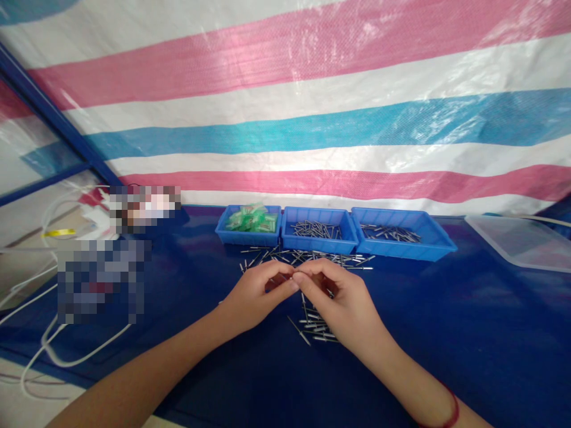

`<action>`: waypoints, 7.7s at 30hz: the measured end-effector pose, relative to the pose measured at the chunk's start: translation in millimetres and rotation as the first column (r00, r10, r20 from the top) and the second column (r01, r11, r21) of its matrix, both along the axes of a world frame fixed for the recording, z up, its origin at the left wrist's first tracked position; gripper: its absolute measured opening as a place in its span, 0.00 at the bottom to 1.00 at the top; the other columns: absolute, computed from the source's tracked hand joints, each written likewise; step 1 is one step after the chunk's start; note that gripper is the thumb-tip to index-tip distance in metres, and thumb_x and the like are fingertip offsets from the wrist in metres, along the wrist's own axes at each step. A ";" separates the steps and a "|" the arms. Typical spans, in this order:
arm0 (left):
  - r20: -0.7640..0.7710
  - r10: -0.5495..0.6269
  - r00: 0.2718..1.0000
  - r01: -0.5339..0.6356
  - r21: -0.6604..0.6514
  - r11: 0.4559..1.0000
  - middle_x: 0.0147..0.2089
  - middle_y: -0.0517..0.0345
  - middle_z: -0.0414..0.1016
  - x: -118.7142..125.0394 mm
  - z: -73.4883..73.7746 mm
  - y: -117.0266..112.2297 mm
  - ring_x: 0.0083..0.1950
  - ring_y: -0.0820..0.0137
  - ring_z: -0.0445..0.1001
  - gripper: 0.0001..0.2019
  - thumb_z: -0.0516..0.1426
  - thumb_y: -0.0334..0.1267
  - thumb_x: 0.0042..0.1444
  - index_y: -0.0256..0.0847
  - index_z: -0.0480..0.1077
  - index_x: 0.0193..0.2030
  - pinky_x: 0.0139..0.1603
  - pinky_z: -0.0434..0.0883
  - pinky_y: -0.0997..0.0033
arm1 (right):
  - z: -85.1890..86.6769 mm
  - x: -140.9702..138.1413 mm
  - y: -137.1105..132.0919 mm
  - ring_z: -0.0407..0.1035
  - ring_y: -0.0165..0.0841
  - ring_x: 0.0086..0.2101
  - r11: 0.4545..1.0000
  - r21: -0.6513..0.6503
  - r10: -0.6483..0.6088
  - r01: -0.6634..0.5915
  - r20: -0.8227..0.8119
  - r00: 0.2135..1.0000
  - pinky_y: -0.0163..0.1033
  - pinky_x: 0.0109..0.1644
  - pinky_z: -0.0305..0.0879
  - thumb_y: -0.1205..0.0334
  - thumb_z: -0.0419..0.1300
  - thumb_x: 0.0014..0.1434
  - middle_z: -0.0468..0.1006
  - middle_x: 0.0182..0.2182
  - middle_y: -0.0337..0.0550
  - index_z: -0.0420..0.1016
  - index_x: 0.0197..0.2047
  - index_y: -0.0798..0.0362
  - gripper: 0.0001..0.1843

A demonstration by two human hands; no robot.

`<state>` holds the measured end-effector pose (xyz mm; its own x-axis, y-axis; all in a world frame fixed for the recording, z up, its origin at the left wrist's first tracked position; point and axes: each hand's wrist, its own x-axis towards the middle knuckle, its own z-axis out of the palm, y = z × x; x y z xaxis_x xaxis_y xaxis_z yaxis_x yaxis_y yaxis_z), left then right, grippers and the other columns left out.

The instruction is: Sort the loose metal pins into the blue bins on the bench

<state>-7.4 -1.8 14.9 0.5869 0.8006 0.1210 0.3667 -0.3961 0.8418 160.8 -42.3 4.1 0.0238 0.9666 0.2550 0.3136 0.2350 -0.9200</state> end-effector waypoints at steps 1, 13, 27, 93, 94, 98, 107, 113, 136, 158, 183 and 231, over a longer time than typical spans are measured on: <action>0.005 -0.010 1.000 0.010 -0.002 1.000 0.40 0.55 0.76 -0.3 -0.5 0.0 0.40 0.71 0.73 0.13 0.54 0.44 0.60 0.37 0.72 0.42 0.40 0.69 0.75 | 0.5 0.4 -0.3 0.71 0.37 0.36 1.000 0.011 0.000 0.000 0.010 1.000 0.39 0.35 0.67 0.55 0.61 0.57 0.77 0.32 0.42 0.76 0.33 0.48 0.07; 0.144 0.116 0.983 -0.120 0.022 0.992 0.42 0.55 0.74 -1.6 2.7 1.9 0.39 0.72 0.73 0.11 0.56 0.43 0.59 0.38 0.71 0.42 0.41 0.71 0.74 | 1.2 3.7 2.3 0.70 0.35 0.34 1.000 0.003 0.020 -0.020 0.003 1.000 0.38 0.34 0.67 0.55 0.60 0.58 0.77 0.34 0.41 0.76 0.35 0.48 0.07; -0.629 0.098 0.771 0.206 0.393 0.896 0.40 0.52 0.73 -18.0 11.9 6.1 0.40 0.62 0.73 0.17 0.53 0.52 0.59 0.39 0.71 0.40 0.40 0.70 0.65 | 4.4 97.5 45.2 0.48 0.27 0.17 0.907 -0.304 -0.419 0.292 -0.564 0.712 0.39 0.19 0.44 0.57 0.62 0.52 0.58 0.18 0.34 0.70 0.29 0.46 0.05; 0.104 0.016 0.994 -0.007 -0.092 0.996 0.34 0.59 0.74 1.4 -5.2 0.8 0.32 0.75 0.70 0.11 0.57 0.44 0.58 0.38 0.73 0.39 0.34 0.65 0.78 | -8.9 2.1 5.2 0.67 0.31 0.29 0.999 0.000 -0.033 0.033 -0.075 0.997 0.35 0.31 0.65 0.55 0.63 0.55 0.75 0.27 0.39 0.75 0.31 0.50 0.08; 0.108 0.027 0.994 -0.016 -0.095 0.995 0.34 0.59 0.73 1.5 -4.9 0.9 0.32 0.75 0.69 0.11 0.58 0.43 0.57 0.38 0.73 0.39 0.34 0.65 0.78 | -8.8 1.7 4.5 0.68 0.31 0.29 1.000 0.006 -0.026 0.026 -0.077 0.997 0.35 0.31 0.66 0.55 0.63 0.55 0.75 0.28 0.39 0.75 0.31 0.50 0.07; 0.136 0.061 0.989 -0.047 -0.107 0.993 0.34 0.59 0.72 0.7 -2.8 2.3 0.32 0.75 0.69 0.10 0.60 0.43 0.54 0.37 0.72 0.36 0.33 0.66 0.78 | -7.5 1.8 2.7 0.69 0.31 0.30 1.000 0.026 -0.003 0.004 -0.066 0.998 0.35 0.32 0.67 0.57 0.62 0.57 0.75 0.29 0.40 0.75 0.32 0.50 0.06; 0.218 0.089 0.972 -0.074 -0.076 0.994 0.37 0.58 0.72 -1.9 1.0 3.5 0.34 0.75 0.69 0.10 0.59 0.43 0.54 0.37 0.70 0.38 0.35 0.67 0.77 | -2.9 0.9 3.3 0.67 0.31 0.29 0.997 -0.019 0.071 -0.072 -0.027 0.997 0.35 0.31 0.64 0.53 0.60 0.56 0.75 0.29 0.40 0.75 0.32 0.51 0.10; -0.037 0.084 0.996 -0.079 0.123 0.989 0.38 0.58 0.73 -7.5 7.5 7.5 0.33 0.72 0.69 0.18 0.56 0.49 0.58 0.40 0.67 0.49 0.37 0.67 0.72 | -0.6 10.5 13.0 0.57 0.25 0.21 0.982 -0.188 -0.063 0.002 -0.320 0.945 0.33 0.22 0.53 0.47 0.61 0.55 0.67 0.23 0.35 0.73 0.33 0.53 0.16; -0.398 0.065 0.915 0.117 0.416 0.902 0.43 0.55 0.74 -11.9 -1.5 13.9 0.45 0.67 0.71 0.10 0.49 0.39 0.65 0.41 0.70 0.42 0.49 0.66 0.67 | 0.5 31.5 22.3 0.58 0.26 0.22 0.962 -0.271 -0.067 0.018 -0.172 0.983 0.32 0.21 0.54 0.50 0.62 0.54 0.71 0.28 0.40 0.75 0.36 0.52 0.14; 0.199 0.042 0.979 -0.013 -0.141 0.990 0.36 0.57 0.75 -7.4 5.1 11.7 0.36 0.73 0.72 0.10 0.57 0.43 0.57 0.37 0.71 0.38 0.37 0.67 0.76 | 2.8 -2.0 3.1 0.56 0.24 0.18 0.898 -0.322 0.214 -0.299 -0.274 0.938 0.32 0.22 0.52 0.39 0.56 0.56 0.65 0.19 0.34 0.66 0.31 0.53 0.23; 0.354 0.086 0.931 0.031 -0.311 0.950 0.36 0.57 0.77 -2.0 1.5 9.7 0.36 0.72 0.73 0.10 0.60 0.41 0.54 0.36 0.75 0.38 0.40 0.67 0.74 | 3.3 -1.1 2.4 0.59 0.25 0.22 0.984 -0.155 0.053 -0.090 -0.229 0.972 0.31 0.25 0.56 0.54 0.62 0.56 0.65 0.22 0.33 0.69 0.34 0.52 0.10; -0.625 0.183 0.759 0.236 0.526 0.817 0.43 0.55 0.75 -21.8 -8.0 22.7 0.45 0.62 0.70 0.07 0.52 0.34 0.62 0.41 0.70 0.44 0.47 0.65 0.61 | -9.7 23.6 20.3 0.71 0.40 0.38 0.932 0.355 -0.177 -0.074 0.624 0.761 0.48 0.45 0.65 0.62 0.56 0.61 0.79 0.35 0.46 0.75 0.36 0.52 0.07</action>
